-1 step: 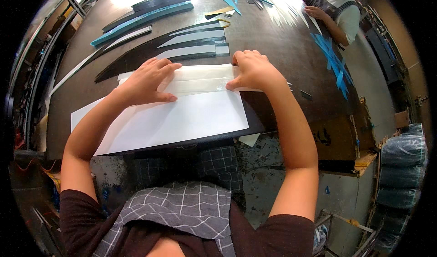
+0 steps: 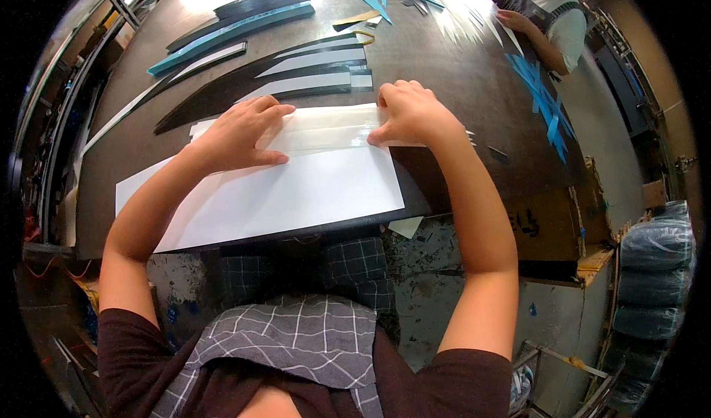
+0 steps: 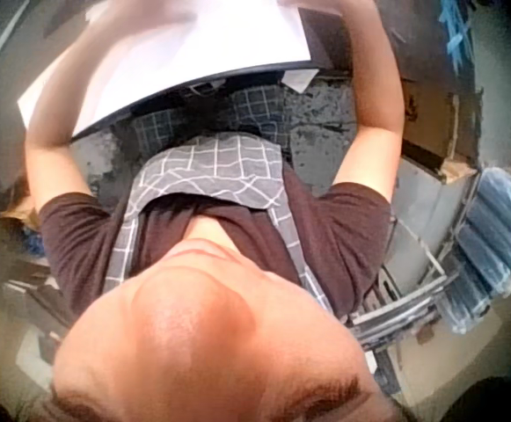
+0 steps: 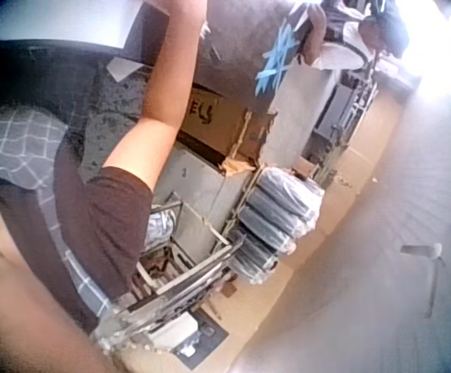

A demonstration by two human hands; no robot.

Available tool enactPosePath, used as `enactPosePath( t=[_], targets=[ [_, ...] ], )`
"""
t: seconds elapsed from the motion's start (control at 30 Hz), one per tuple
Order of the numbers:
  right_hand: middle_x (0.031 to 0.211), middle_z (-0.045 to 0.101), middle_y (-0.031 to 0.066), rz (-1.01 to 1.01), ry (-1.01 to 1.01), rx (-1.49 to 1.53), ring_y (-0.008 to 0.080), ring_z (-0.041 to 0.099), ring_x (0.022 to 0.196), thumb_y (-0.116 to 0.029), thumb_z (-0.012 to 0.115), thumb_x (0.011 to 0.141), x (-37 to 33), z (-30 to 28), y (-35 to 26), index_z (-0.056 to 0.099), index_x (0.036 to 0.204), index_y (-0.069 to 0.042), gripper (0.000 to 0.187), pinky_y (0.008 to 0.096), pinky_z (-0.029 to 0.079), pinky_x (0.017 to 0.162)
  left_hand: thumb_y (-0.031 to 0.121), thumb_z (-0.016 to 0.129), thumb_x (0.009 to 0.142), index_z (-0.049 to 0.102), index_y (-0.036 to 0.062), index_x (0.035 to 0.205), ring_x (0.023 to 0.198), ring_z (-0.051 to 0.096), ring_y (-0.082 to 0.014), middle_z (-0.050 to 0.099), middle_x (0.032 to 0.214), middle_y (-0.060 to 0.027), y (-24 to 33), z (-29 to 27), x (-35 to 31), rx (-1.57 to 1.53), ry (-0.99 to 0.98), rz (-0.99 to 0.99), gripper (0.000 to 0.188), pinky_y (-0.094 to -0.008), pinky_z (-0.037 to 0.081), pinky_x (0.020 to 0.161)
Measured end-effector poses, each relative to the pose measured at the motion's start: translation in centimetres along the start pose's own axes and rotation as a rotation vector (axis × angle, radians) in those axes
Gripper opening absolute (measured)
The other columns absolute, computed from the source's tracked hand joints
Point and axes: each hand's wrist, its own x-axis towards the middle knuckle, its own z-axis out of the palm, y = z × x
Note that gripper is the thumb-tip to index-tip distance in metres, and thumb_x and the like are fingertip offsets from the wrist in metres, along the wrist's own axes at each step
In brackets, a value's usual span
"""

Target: The person aligns and stacks multiple white paper strips on a workbench. They carefully position the strips to form a layered pattern, occasionally adjusting the alignment by hand. The person also handles blue tape and other paper pieces during the process.

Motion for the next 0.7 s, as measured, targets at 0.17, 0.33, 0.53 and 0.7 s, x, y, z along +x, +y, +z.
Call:
enactPosePath(
  t=[0.17, 0.33, 0.53, 0.7],
  targets=[
    [0.118, 0.065, 0.0184, 0.019, -0.037, 0.057, 0.0320, 0.061, 0.109, -0.033, 0.083, 0.072, 0.9, -0.5, -0.4, 0.062, 0.112, -0.001, 0.055, 0.0366, 0.051, 0.092, 0.037, 0.080, 0.078, 0.054, 0.0006, 0.138, 0.122, 0.054, -0.0329, 0.057, 0.128, -0.0194, -0.3, 0.7, 0.1, -0.004, 0.096, 0.001, 0.075, -0.0415, 0.046, 0.106],
    [0.103, 0.069, 0.0184, 0.067, -0.148, 0.077, 0.0336, 0.065, 0.100, -0.031, 0.079, 0.073, 1.6, -0.5, 0.1, 0.063, 0.109, -0.001, 0.050, 0.0391, 0.052, 0.087, 0.029, 0.075, 0.074, 0.059, -0.0007, 0.126, 0.117, 0.055, -0.0319, 0.059, 0.122, -0.0179, 0.9, -0.4, 1.7, 0.003, -0.046, -0.062, 0.062, -0.0396, 0.048, 0.100],
    [0.100, 0.068, 0.0208, -0.109, 0.099, 0.111, 0.0346, 0.066, 0.095, -0.025, 0.079, 0.074, 1.1, 2.2, 2.4, 0.063, 0.104, 0.004, 0.044, 0.0411, 0.052, 0.084, 0.019, 0.071, 0.070, 0.057, -0.0022, 0.116, 0.109, 0.059, -0.0324, 0.061, 0.113, -0.0192, 1.0, 0.2, 2.1, -0.089, -0.016, -0.062, 0.052, -0.0409, 0.049, 0.091],
    [0.099, 0.069, 0.0222, -0.035, 0.002, 0.169, 0.0373, 0.067, 0.098, -0.019, 0.074, 0.082, -0.1, 1.2, -0.1, 0.063, 0.104, 0.002, 0.033, 0.0433, 0.053, 0.087, 0.013, 0.066, 0.072, 0.056, -0.0011, 0.112, 0.098, 0.062, -0.0333, 0.064, 0.101, -0.0186, 1.3, 0.3, 1.8, -0.151, 0.010, -0.060, 0.044, -0.0416, 0.050, 0.086]
  ],
)
